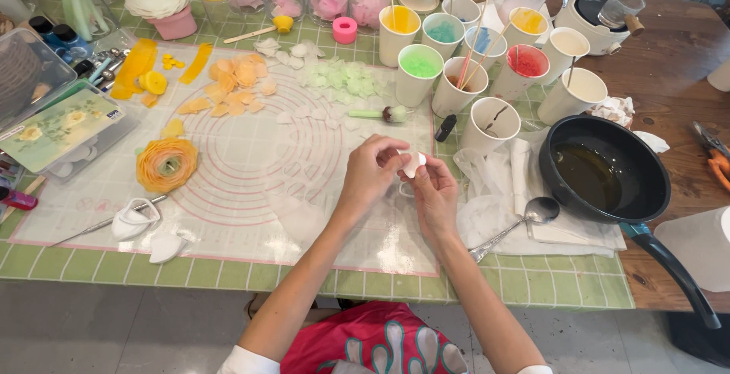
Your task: Shaping and assembling wax petals to create a candle flower.
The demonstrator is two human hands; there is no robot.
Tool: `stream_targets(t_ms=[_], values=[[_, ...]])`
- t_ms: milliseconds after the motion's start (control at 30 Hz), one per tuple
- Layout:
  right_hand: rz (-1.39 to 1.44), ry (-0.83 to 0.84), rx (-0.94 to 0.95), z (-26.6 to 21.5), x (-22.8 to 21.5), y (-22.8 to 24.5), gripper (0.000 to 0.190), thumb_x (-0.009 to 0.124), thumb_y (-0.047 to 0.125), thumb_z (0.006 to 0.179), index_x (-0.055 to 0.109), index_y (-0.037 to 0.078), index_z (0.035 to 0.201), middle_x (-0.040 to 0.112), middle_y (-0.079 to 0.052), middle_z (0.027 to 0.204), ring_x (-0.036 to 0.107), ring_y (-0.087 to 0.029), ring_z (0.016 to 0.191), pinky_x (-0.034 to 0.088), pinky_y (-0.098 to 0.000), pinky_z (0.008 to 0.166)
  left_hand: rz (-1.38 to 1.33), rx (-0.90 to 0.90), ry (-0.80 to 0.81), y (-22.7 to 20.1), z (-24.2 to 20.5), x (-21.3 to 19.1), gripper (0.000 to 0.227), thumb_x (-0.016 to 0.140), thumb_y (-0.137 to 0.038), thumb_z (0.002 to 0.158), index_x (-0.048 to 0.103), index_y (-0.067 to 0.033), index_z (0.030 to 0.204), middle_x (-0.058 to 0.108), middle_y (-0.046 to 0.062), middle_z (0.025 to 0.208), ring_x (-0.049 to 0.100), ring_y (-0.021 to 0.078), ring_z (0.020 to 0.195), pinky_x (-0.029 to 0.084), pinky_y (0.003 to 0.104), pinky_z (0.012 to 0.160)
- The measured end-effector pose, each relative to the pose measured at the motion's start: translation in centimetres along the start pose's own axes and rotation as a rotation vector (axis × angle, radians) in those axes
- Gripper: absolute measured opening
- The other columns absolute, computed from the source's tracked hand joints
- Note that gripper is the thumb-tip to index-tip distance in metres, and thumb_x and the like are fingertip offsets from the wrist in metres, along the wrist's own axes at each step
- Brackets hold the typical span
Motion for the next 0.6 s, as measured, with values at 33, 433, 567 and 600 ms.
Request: stream_targets(t_ms=[33, 433, 567, 600], values=[[0.000, 0.002, 0.001, 0.0, 0.1, 0.1, 0.025, 0.064, 0.012, 0.103, 0.060, -0.001, 0.123, 0.072, -0.014, 0.117, 0.071, -0.024, 0.101, 0.056, -0.0397, 0.094, 0.001, 0.000, -0.002, 0.1, -0.1, 0.1, 0.021, 0.075, -0.005, 0.085, 0.074, -0.0030, 0.106, 0.067, 0.003, 0.086, 0.067, 0.0121, 0.075, 0.055, 0.028, 0.070], [-0.036, 0.002, -0.044, -0.1, 0.7, 0.9, 0.027, 0.064, 0.009, 0.103, 0.059, -0.002, 0.127, 0.069, -0.013, 0.118, 0.069, -0.022, 0.105, 0.056, -0.0373, 0.097, -0.069, -0.040, -0.077, 1.8, 0.3, -0.6, 0.007, 0.073, -0.007, 0.088, 0.075, -0.0002, 0.090, 0.073, 0.005, 0.083, 0.071, 0.0114, 0.070, 0.056, 0.026, 0.068], [-0.031, -0.071, -0.040, 0.2, 0.1, 1.3, 0.027, 0.061, 0.012, 0.105, 0.058, -0.001, 0.129, 0.068, -0.011, 0.115, 0.068, -0.022, 0.102, 0.055, -0.0364, 0.096, -0.027, 0.017, -0.156, 3.3, 1.8, -5.4, 0.006, 0.075, -0.007, 0.088, 0.077, -0.0029, 0.091, 0.076, 0.004, 0.082, 0.068, 0.0088, 0.072, 0.055, 0.025, 0.069], [-0.022, -0.119, -0.037, 0.3, -0.3, 1.5, 0.027, 0.060, 0.014, 0.106, 0.058, 0.000, 0.129, 0.068, -0.010, 0.114, 0.068, -0.021, 0.101, 0.055, -0.0362, 0.096, 0.043, 0.065, -0.195, 3.3, 2.1, -7.3, 0.006, 0.076, -0.007, 0.087, 0.078, -0.0037, 0.090, 0.076, 0.003, 0.083, 0.067, 0.0086, 0.071, 0.054, 0.024, 0.068]])
Point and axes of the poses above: each hand's wrist, its own z-axis towards the middle knuckle, its own x-axis out of the palm, y = z × x, the point moved 8 cm from there along z, towards the middle knuckle
